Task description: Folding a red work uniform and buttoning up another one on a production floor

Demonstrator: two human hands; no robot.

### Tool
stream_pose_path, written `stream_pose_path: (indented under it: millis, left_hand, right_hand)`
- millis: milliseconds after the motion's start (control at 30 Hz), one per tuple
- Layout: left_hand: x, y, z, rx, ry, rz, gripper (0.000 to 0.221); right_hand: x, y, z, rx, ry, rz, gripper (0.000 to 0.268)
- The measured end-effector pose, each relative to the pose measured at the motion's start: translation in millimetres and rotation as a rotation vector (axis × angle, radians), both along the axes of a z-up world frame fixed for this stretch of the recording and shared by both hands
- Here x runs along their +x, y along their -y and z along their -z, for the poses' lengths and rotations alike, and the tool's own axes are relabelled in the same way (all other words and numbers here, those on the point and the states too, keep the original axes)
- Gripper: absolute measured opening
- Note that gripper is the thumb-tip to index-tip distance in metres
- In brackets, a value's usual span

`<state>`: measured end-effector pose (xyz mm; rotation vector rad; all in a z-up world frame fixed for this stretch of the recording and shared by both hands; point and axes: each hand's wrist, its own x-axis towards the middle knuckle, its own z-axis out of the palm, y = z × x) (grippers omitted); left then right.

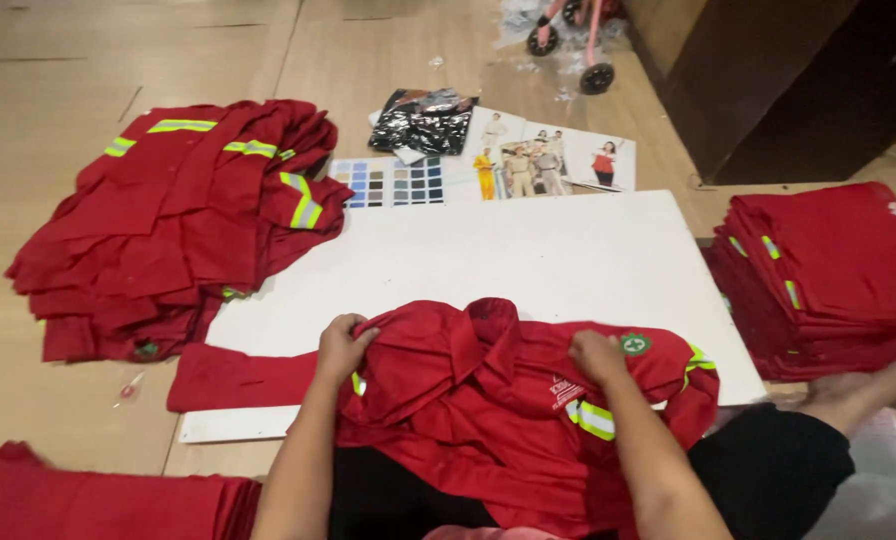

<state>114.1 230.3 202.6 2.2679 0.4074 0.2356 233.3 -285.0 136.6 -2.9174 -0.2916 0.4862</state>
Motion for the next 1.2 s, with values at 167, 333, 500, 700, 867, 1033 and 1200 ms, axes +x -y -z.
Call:
stream_pose_path:
  millis: [167,333,500,700,867,1033,1200]
  left_hand:
    - [-19,-10,8,-0.119,0.06,-0.042,0.028]
    - [-42,-1,-17,-0.194,-0.061,0.077,0.037]
    - [-63,32,-89,0.284,-0.657,0.479,0.046]
    - [-9,86,-47,0.702,-0.348,0.715,0.084]
    - [16,97,20,0.528,-0.482,0.614,0.077]
    - [-20,95,-21,0.625,-0.304,0.67,0.05]
    - [-13,55,-23,0.571,-0.017,0.358,0.034]
  right_hand:
    - [16,23,-51,0.566,0.444,0.163,0.016]
    - [-5,37,-102,0.541,0.478,0.212,0.02]
    - [-45,55,-109,0.436,0.328,0.139,0.041]
    - [-69,78,-57,0.54,0.252,0.125,0.027]
    - [-84,98,-39,0.513,0.252,0.135,0.027]
    - [-80,116,-36,0.418,0.243,0.139,0.022]
    - [-49,124,-24,0.384,0.412,0.175,0.017]
